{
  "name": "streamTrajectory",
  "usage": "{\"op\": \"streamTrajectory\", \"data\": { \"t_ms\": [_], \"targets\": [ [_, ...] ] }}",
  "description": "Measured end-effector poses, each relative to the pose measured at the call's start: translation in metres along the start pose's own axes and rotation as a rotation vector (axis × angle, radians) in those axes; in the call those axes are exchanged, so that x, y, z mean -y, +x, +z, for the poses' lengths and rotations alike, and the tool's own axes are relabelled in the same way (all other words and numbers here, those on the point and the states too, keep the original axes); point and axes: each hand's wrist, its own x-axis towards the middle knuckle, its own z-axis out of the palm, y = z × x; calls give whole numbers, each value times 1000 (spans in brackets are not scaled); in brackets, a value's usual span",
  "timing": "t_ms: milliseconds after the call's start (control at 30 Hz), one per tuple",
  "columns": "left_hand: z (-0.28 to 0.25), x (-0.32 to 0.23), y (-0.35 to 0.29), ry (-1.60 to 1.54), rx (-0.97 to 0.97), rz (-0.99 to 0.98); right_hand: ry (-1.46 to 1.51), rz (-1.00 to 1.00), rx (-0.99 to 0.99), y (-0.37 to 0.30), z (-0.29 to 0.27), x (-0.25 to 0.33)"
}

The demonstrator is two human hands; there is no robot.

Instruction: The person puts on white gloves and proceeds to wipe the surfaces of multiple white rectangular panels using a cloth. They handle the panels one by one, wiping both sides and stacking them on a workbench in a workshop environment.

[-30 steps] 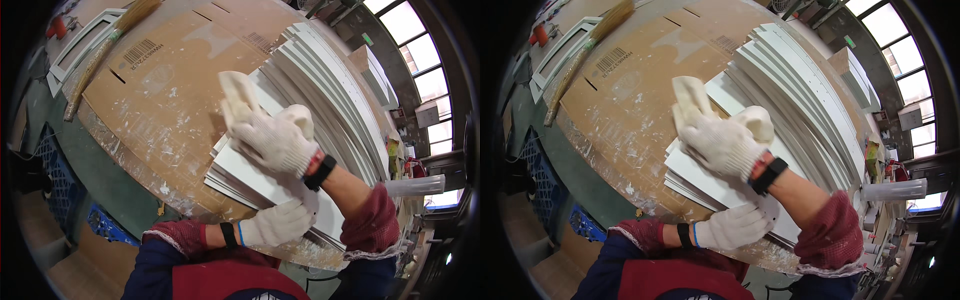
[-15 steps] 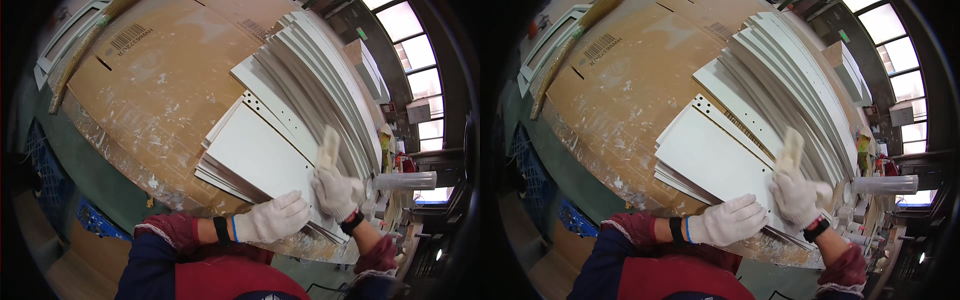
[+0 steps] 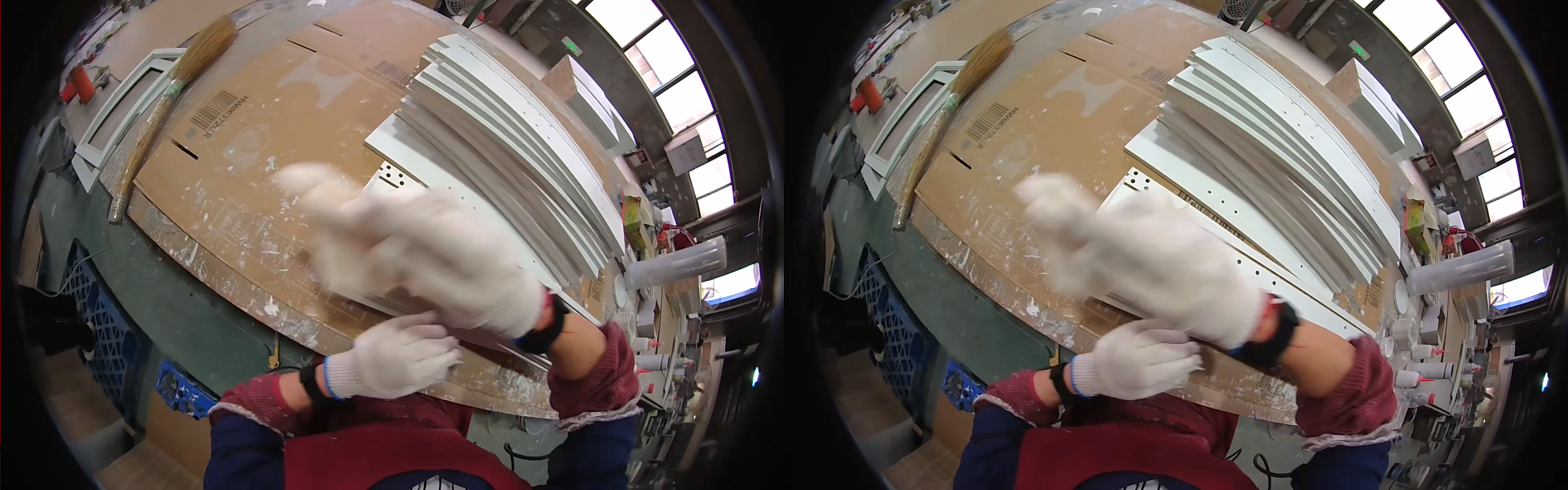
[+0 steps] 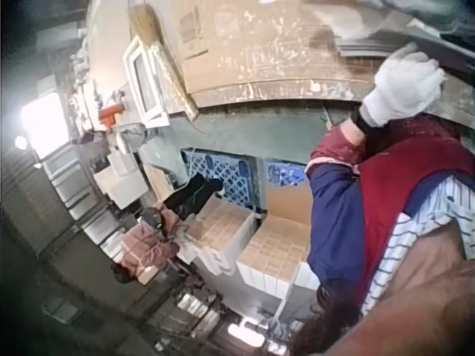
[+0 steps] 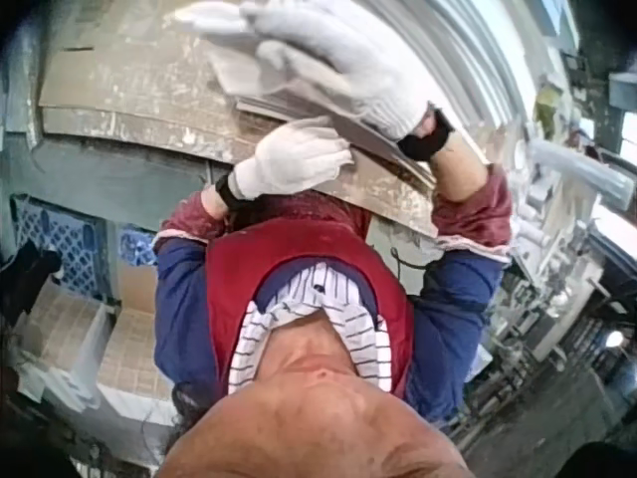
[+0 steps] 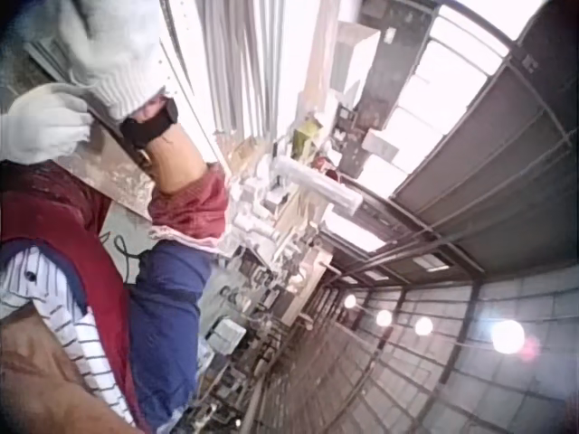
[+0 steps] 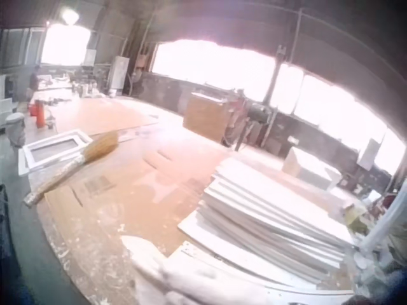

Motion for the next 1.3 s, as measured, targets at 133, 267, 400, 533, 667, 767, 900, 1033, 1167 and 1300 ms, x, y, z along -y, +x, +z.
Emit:
{"op": "streamTrajectory", "data": {
  "t_ms": [133,267,400,533,667,767,900,1033,1167,1300],
  "targets": [
    [-55,18,-14,83,-239,-184,-179,244,-639,-115,-72,-62],
    [-81,39,15,160,-339,-459,-1073,45,-531,-152,-34,-66],
    [-55,51,64,343,-147,-383,-868,-62,-518,-113,31,-65],
    [-24,76,68,633,121,-386,-793,33,-499,-102,35,-57],
    [-21,60,80,657,223,-358,-965,383,-527,-174,7,-58],
    [-26,65,70,686,259,-378,-1156,636,-616,-252,-20,-75],
    [-24,60,79,614,289,-365,-1140,935,-896,-381,-39,-83],
    [-47,69,46,242,67,-599,-539,983,-1460,-462,-53,-75],
    [-61,40,29,-174,-248,-923,-168,389,-1609,-359,-64,-13],
    [-60,51,22,-88,-86,-822,-528,689,-1108,-331,-50,-50]
  ]
}}
